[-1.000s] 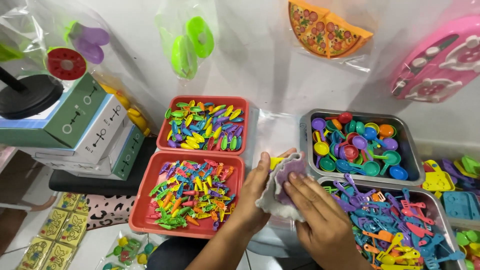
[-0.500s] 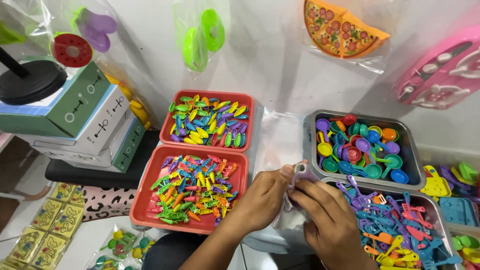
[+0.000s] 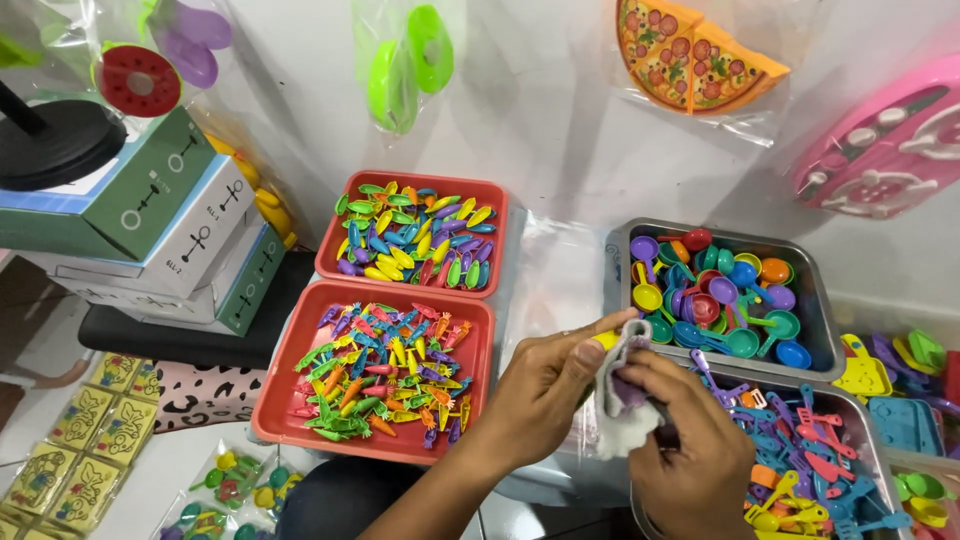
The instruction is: The person wipes small plastic toys with a cloth, picking them from trays and placing them on a surface. They handle various toy shapes and colors, including a yellow toy, a red pacifier, and a blue fork, wiping each with a purple cloth.
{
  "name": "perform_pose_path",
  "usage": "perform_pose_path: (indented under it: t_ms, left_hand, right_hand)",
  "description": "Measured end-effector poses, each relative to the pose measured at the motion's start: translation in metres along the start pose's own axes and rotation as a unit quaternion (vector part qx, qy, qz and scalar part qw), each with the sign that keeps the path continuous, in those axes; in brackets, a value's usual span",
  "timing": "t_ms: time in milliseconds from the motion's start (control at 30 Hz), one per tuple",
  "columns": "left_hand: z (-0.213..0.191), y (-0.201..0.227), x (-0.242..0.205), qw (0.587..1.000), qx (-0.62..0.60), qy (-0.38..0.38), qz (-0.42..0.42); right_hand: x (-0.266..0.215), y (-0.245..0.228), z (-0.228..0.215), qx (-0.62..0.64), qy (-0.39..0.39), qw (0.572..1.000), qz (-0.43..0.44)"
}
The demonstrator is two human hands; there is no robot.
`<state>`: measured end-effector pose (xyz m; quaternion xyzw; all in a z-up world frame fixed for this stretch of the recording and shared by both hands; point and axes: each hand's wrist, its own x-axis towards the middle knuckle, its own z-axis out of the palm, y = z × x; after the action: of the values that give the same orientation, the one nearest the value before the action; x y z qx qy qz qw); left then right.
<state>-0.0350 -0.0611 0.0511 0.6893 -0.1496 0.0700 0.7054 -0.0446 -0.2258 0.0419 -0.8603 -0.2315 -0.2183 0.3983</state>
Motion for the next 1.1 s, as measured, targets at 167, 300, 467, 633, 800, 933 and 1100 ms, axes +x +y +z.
perform_pose_path:
  t_ms: [167,300,467,633,800,933,1100]
  left_hand:
    - [0.004,-0.015,-0.001,0.997,-0.072,0.016,-0.004]
    - [0.012,-0.030,0.001,0.981,-0.181,0.066,-0.019]
    - [0.015,-0.030,0.002,0.974,-0.200,0.104,-0.031]
    - [0.020,-0.044,0.002,0.956,-0.275,0.076,-0.062]
    - [0.018,-0.045,0.004,0.961,-0.260,0.087,-0.048]
    - [0.023,-0.057,0.001,0.962,-0.263,0.063,-0.041]
    - [0.021,-0.037,-0.001,0.973,-0.223,0.053,-0.041]
  right_hand:
    - [0.001,0.000,0.004,0.039,-0.002,0.999,0.027]
    - [-0.002,0.004,0.011,0.110,-0.027,0.993,0.042]
    - [-0.001,-0.003,0.014,0.043,-0.031,0.998,0.014]
    - [-0.011,-0.002,0.022,0.034,-0.021,0.998,-0.050]
    - [-0.003,0.015,0.016,-0.005,-0.057,0.996,-0.069]
    - [-0.007,0.001,0.016,0.011,-0.045,0.995,-0.088]
    - [-0.004,0.006,0.011,-0.021,-0.039,0.998,-0.052]
